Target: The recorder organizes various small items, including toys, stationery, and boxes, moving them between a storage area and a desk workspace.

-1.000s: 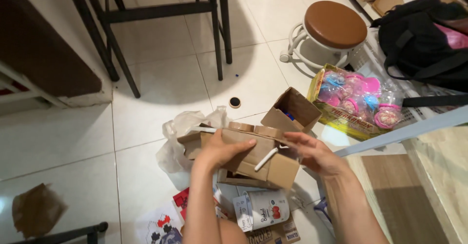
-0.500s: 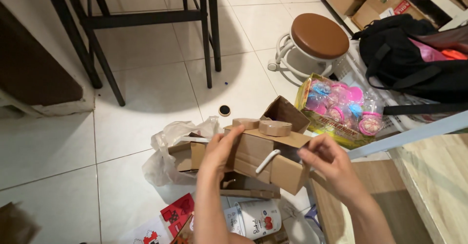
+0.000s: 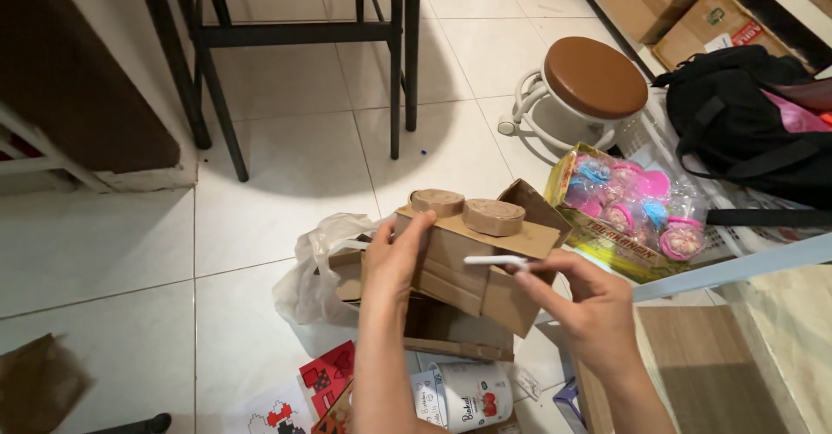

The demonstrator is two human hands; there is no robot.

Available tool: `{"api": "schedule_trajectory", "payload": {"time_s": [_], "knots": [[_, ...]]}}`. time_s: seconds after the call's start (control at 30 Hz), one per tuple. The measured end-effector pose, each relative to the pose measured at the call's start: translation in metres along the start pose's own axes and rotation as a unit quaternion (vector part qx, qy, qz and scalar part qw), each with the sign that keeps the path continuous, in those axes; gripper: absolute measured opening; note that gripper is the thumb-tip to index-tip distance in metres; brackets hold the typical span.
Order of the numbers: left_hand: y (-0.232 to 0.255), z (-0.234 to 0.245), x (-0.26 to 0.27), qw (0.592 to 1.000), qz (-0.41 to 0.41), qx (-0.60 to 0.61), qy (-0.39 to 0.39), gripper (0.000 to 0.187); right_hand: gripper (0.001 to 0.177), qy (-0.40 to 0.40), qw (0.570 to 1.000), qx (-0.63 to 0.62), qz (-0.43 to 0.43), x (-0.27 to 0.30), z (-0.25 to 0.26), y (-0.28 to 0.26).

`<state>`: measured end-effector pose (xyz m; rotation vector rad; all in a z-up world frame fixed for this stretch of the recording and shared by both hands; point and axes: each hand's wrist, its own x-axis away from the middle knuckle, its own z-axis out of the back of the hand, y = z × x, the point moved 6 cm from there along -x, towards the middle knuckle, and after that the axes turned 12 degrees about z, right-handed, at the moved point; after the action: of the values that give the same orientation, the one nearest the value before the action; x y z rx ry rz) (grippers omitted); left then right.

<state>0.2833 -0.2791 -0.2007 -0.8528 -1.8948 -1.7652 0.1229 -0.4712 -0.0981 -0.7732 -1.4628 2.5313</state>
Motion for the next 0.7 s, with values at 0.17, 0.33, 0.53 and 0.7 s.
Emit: {"api": "schedule_trajectory", "payload": {"time_s": [0.17,0.33,0.53,0.7], "knots": [[-0.004,0.014,-0.022,0.996,0.005,0.084,-0.021,0.078,0.016,0.104,0.976,-0.193,0.01,-0.004,0.037,0.007],[0.013,0.022,-0.012,0.993,-0.027,0.114,0.003,0.065,0.015,0.159,0.954,-0.252,-0.033,0.005,0.071,0.029],[0.011,0.006,-0.015,0.973,-0.002,0.195,-0.125,0.068,0.008,0.184,0.949,-0.256,0.025,0.009,0.102,0.033],[0.003,-0.01,-0.01,0.96,0.077,0.204,-0.173,0.071,0.004,0.187,0.947,-0.26,0.011,0.016,0.117,0.027]]}}
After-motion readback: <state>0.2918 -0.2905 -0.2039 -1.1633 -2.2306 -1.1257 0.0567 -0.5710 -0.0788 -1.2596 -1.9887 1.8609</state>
